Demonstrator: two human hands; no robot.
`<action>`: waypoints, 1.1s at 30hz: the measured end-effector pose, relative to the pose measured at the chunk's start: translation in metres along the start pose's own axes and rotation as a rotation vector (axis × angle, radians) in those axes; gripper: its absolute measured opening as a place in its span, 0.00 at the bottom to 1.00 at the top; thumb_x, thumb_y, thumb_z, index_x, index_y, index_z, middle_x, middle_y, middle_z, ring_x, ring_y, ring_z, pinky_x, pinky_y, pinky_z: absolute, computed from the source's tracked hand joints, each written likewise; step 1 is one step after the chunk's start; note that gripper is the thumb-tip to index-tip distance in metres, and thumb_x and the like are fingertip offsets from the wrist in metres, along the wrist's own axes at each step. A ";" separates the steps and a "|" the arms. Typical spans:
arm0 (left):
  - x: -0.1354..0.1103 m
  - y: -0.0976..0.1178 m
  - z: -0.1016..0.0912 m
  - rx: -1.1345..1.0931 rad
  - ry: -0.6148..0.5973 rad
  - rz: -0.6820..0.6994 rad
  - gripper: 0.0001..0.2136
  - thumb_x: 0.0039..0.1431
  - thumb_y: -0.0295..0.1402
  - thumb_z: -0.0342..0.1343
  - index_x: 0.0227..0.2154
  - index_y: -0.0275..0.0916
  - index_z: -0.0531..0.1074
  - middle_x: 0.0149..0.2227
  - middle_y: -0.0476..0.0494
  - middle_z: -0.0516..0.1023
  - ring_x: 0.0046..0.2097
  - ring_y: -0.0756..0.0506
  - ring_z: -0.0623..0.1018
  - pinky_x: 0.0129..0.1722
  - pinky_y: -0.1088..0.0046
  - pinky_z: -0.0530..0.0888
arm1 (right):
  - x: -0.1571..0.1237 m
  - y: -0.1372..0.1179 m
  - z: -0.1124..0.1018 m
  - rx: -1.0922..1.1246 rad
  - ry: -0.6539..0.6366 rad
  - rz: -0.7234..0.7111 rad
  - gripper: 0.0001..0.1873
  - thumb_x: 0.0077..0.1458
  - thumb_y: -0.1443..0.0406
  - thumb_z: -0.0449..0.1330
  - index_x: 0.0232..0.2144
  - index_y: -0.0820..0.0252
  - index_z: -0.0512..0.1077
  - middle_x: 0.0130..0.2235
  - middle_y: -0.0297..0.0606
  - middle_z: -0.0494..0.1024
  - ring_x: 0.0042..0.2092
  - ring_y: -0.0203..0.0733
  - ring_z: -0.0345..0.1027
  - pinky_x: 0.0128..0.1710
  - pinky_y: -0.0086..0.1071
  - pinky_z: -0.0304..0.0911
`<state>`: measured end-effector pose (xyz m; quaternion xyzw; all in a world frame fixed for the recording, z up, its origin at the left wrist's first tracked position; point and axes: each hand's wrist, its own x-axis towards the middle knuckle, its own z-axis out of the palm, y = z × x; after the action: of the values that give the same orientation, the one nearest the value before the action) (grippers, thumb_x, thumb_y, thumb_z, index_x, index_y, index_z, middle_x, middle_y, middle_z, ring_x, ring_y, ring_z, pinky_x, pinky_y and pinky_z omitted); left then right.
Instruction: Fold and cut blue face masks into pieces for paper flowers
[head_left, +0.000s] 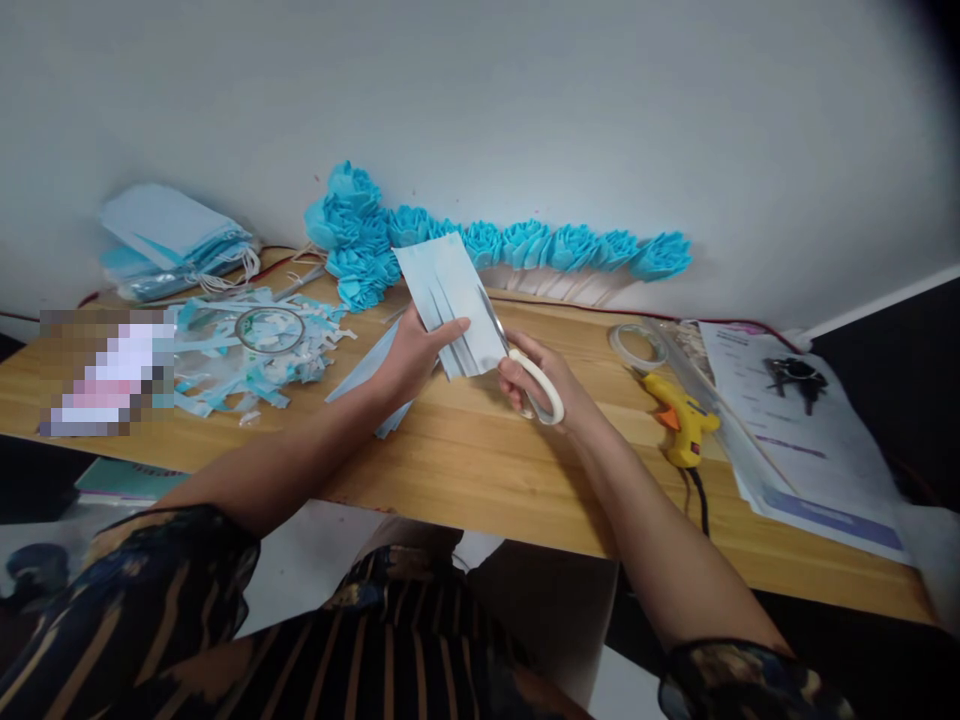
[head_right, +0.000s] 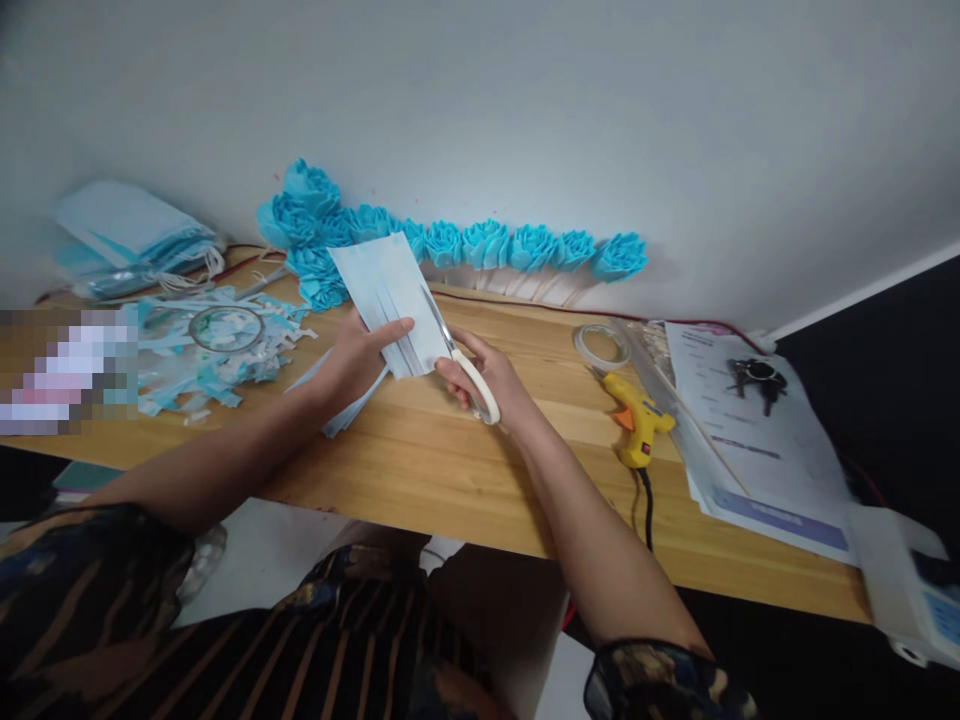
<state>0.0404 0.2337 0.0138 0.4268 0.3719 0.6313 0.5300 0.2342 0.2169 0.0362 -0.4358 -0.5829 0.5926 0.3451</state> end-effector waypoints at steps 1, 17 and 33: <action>0.000 0.000 0.000 -0.004 0.003 -0.003 0.31 0.46 0.39 0.73 0.53 0.38 0.71 0.53 0.33 0.79 0.57 0.30 0.78 0.58 0.44 0.76 | 0.000 0.000 0.000 0.004 0.001 -0.001 0.58 0.43 0.42 0.74 0.68 0.65 0.64 0.22 0.25 0.71 0.19 0.30 0.58 0.16 0.27 0.54; 0.002 0.000 0.000 -0.019 0.042 -0.001 0.31 0.42 0.39 0.75 0.50 0.38 0.72 0.51 0.37 0.81 0.54 0.34 0.81 0.56 0.52 0.77 | 0.003 0.005 -0.001 0.020 0.009 0.008 0.54 0.45 0.46 0.74 0.68 0.63 0.65 0.21 0.25 0.71 0.18 0.30 0.59 0.16 0.25 0.54; 0.005 0.005 -0.002 -0.060 0.016 0.000 0.28 0.45 0.42 0.74 0.48 0.38 0.72 0.49 0.36 0.82 0.54 0.32 0.81 0.56 0.51 0.78 | 0.005 0.007 -0.002 -0.037 -0.019 -0.009 0.54 0.46 0.48 0.74 0.70 0.61 0.64 0.20 0.25 0.71 0.18 0.32 0.59 0.17 0.27 0.53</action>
<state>0.0366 0.2373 0.0180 0.4058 0.3570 0.6457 0.5395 0.2352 0.2216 0.0290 -0.4340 -0.5990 0.5842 0.3341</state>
